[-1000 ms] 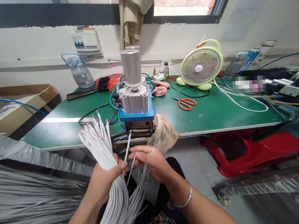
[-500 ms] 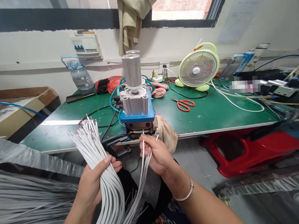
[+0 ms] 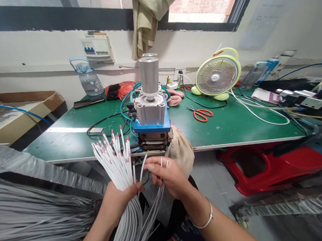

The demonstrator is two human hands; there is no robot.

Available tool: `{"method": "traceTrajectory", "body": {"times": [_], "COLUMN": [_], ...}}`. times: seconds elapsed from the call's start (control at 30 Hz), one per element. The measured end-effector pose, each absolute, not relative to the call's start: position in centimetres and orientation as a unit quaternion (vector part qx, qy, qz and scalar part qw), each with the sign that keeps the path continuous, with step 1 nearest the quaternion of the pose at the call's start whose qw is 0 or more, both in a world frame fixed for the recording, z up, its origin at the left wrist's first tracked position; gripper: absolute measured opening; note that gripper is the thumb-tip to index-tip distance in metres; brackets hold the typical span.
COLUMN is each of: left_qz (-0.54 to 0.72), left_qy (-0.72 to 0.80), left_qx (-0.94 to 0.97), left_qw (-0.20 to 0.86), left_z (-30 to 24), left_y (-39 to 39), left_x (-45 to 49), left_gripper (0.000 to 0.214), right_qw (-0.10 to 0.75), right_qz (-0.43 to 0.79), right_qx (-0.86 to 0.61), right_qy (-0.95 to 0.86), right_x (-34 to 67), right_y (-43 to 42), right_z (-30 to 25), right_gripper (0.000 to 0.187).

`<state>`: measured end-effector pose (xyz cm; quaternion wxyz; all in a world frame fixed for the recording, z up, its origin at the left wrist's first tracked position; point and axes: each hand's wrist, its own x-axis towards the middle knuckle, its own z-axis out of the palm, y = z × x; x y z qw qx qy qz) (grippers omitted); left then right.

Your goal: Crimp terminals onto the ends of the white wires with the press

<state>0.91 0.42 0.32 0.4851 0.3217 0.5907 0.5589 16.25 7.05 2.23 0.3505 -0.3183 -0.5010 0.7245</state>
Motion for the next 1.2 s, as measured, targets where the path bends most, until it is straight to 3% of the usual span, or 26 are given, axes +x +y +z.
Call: {"method": "traceTrajectory", "body": {"times": [0.1, 0.3, 0.5, 0.67, 0.9, 1.1, 1.2], "left_qz": [0.518, 0.613, 0.666, 0.636, 0.610, 0.562, 0.528], "left_qy": [0.627, 0.571, 0.546, 0.523, 0.533, 0.571, 0.615], "left_qx": [0.388, 0.194, 0.133, 0.093, 0.149, 0.346, 0.406], "left_qw": [0.433, 0.510, 0.490, 0.560, 0.568, 0.488, 0.422], "left_z": [0.7, 1.8, 3.1, 2.6, 1.1, 0.5, 1.2], "left_y": [0.5, 0.6, 0.9, 0.6, 0.4, 0.5, 0.5], "left_x": [0.8, 0.0, -1.1, -1.0, 0.2, 0.7, 0.7], "left_gripper": [0.023, 0.030, 0.030, 0.031, 0.029, 0.021, 0.020], "right_qw": [0.358, 0.408, 0.440, 0.457, 0.349, 0.341, 0.339], "right_qz": [0.722, 0.798, 0.830, 0.794, 0.773, 0.727, 0.696], "right_qx": [-0.325, -0.315, -0.294, -0.303, -0.280, -0.305, -0.297], "right_qy": [-0.495, -0.311, -0.177, -0.263, -0.450, -0.512, -0.558], "right_x": [15.5, 15.2, 14.8, 15.4, 17.6, 16.2, 15.2], "right_y": [7.2, 8.0, 8.3, 8.1, 7.4, 6.4, 6.2], "right_z": [2.0, 3.2, 4.2, 3.8, 3.4, 2.8, 2.7], "right_gripper": [0.025, 0.019, 0.015, 0.017, 0.014, 0.011, 0.021]}}
